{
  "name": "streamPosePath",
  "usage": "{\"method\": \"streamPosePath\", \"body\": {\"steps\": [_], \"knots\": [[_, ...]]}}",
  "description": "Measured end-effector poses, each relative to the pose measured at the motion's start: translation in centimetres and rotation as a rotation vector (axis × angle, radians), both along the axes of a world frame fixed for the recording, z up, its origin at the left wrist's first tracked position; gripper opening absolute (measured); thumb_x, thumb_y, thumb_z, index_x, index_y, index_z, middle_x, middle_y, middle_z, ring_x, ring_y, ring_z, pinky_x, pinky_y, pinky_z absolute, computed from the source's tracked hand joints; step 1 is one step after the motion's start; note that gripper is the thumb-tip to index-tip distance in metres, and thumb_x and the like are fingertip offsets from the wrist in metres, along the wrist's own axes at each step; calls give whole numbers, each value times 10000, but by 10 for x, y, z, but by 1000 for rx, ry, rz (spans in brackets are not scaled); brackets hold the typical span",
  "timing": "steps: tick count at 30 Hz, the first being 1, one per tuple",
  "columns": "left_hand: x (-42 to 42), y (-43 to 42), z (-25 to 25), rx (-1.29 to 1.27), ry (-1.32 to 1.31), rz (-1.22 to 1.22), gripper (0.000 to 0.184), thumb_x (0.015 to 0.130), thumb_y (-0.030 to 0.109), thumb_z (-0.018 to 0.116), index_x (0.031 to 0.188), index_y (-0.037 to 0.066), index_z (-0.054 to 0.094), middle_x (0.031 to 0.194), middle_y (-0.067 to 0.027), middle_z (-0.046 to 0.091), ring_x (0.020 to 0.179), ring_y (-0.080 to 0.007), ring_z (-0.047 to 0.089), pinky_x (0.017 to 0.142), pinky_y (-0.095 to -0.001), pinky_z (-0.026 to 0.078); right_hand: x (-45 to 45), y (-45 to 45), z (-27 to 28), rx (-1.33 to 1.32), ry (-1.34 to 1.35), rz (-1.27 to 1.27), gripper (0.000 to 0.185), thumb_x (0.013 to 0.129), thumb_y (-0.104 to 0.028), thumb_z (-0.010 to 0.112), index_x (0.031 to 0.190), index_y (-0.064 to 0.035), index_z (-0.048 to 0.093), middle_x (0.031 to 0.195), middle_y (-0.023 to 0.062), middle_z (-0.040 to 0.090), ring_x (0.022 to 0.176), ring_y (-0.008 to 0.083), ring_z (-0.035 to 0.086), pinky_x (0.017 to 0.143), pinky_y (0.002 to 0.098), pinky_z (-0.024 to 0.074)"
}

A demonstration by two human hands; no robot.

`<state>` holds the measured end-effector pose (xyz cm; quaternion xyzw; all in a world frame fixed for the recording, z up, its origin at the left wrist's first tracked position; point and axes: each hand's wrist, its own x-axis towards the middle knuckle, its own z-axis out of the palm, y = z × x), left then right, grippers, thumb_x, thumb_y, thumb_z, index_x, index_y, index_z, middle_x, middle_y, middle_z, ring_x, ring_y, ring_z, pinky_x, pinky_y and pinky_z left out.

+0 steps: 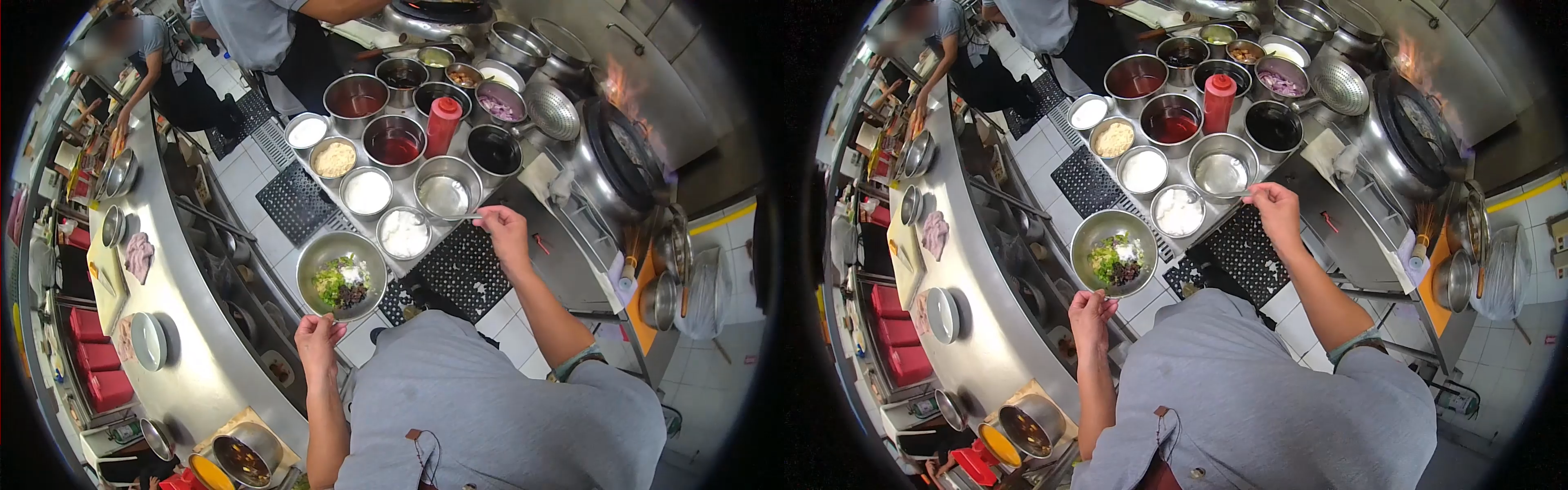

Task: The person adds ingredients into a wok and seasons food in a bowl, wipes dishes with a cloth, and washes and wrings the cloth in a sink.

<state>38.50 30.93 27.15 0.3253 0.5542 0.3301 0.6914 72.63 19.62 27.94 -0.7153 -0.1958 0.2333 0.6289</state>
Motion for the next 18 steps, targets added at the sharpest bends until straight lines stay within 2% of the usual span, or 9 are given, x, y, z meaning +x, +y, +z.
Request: {"method": "streamPosePath", "body": {"steps": [4,6,8,10,12,14,18], "knots": [[6,4,-7,8,-11,-23,123,834,50,590,760,50,493,710,-61,567,595,-152,610,566,-251,537,-7,0,37,91,127,87,154,877,-99,567,917,38,624,824,73,657,734,126,637,679,221,472],[13,4,-4,18,-37,-57,123,833,52,591,760,50,492,708,-62,566,598,-154,611,567,-253,538,-19,19,47,116,47,82,166,877,-126,579,888,29,636,797,64,664,734,111,632,685,230,475],[24,4,4,14,-49,-74,130,830,55,594,754,49,488,709,-66,566,599,-162,611,566,-258,539,-31,47,59,-27,-411,81,139,839,-147,615,861,-16,657,754,72,669,704,160,641,667,275,486],[29,2,7,37,-54,-100,138,827,57,598,751,50,483,697,-64,556,592,-168,607,563,-266,540,-24,83,26,-50,-908,118,115,807,-167,614,830,-66,665,727,109,655,665,260,635,641,357,494],[26,-1,4,40,-58,-54,147,823,58,607,752,51,479,686,-56,543,587,-170,602,559,-272,540,-24,110,-4,-180,-913,286,121,794,-185,581,812,-94,659,725,145,636,666,352,608,639,448,483],[20,-6,6,51,-56,-4,149,824,50,606,754,54,474,673,-43,532,574,-165,597,541,-268,535,-23,120,-28,-294,-817,411,150,812,-198,542,801,-93,649,733,164,634,690,367,611,651,474,480],[7,-18,9,75,-42,96,149,840,62,593,767,71,464,691,-38,551,568,-150,592,530,-247,527,-8,110,-19,-424,-783,533,164,798,-230,567,827,-94,654,747,181,630,724,362,619,666,467,485]]}}
